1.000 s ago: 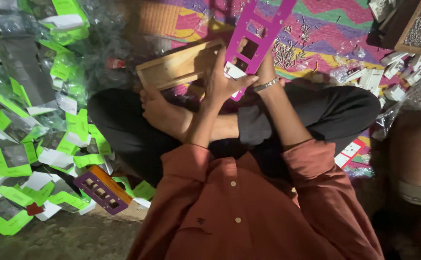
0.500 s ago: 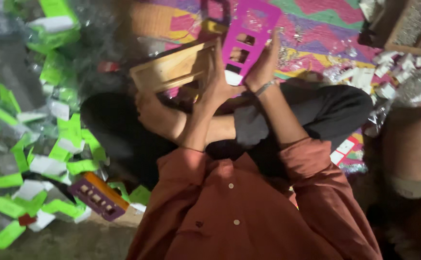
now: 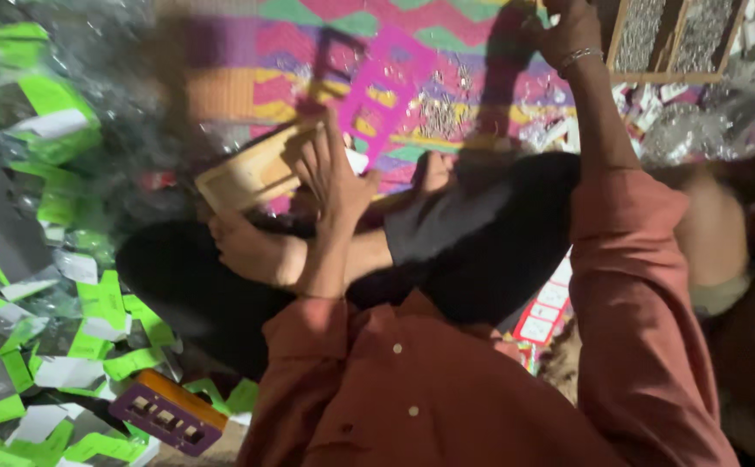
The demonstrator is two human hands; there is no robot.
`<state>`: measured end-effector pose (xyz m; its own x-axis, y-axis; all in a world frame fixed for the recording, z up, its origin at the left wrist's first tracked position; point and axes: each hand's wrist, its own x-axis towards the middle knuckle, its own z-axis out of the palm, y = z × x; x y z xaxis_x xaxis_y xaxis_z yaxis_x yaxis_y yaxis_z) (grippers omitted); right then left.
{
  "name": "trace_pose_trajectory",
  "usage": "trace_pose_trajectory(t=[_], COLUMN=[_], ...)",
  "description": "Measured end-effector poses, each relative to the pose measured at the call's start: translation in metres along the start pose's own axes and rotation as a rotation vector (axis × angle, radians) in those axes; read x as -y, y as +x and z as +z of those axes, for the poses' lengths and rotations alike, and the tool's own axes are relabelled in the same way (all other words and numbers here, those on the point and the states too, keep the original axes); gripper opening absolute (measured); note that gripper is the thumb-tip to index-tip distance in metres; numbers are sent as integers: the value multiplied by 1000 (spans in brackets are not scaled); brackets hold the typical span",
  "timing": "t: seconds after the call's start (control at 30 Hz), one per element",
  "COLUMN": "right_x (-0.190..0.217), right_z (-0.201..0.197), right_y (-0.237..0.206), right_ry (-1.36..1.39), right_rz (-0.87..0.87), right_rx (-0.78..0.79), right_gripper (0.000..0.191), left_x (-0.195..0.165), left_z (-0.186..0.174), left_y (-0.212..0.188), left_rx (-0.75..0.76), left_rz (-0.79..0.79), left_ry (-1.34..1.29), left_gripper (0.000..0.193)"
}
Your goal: The person sits on the floor and assembles small white electrical components into a pink plastic frame. They pick up the components and fasteners, then insert and secure them into the frame using their hands.
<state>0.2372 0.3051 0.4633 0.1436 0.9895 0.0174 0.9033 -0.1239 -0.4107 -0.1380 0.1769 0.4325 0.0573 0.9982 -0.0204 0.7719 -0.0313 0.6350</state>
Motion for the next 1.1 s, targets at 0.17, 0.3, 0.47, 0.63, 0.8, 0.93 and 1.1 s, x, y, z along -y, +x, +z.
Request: trace_pose_trajectory(t=[0.17, 0.3, 0.47, 0.63, 0.8, 0.93, 1.1], right_x=[23, 31, 13, 15, 74, 119, 141], right_z=[28, 52, 57, 4, -17, 40, 69], right_y=[39, 61, 62, 22, -47, -87, -101], right_ry=[276, 302, 395, 994, 394, 300, 171], right_rz=[269, 285, -51, -24, -372, -589, -616], right_rx=[-299, -624, -654, -114, 866, 1065, 751], right_gripper=[43, 39, 33, 16, 19, 22, 24], left_x=[2, 8, 16, 20, 26, 30, 32], left_z=[2, 8, 24, 29, 20, 17, 13], left_y=[-8, -10, -4, 1, -10, -16, -21], left_rx=[-3, 36, 70, 118, 214, 254, 278], left_rz=[234, 233, 82, 137, 283, 334, 292], left_ry=[223, 147, 101, 84, 46, 9, -34], left_gripper=[110, 109, 108, 104, 92, 91, 98])
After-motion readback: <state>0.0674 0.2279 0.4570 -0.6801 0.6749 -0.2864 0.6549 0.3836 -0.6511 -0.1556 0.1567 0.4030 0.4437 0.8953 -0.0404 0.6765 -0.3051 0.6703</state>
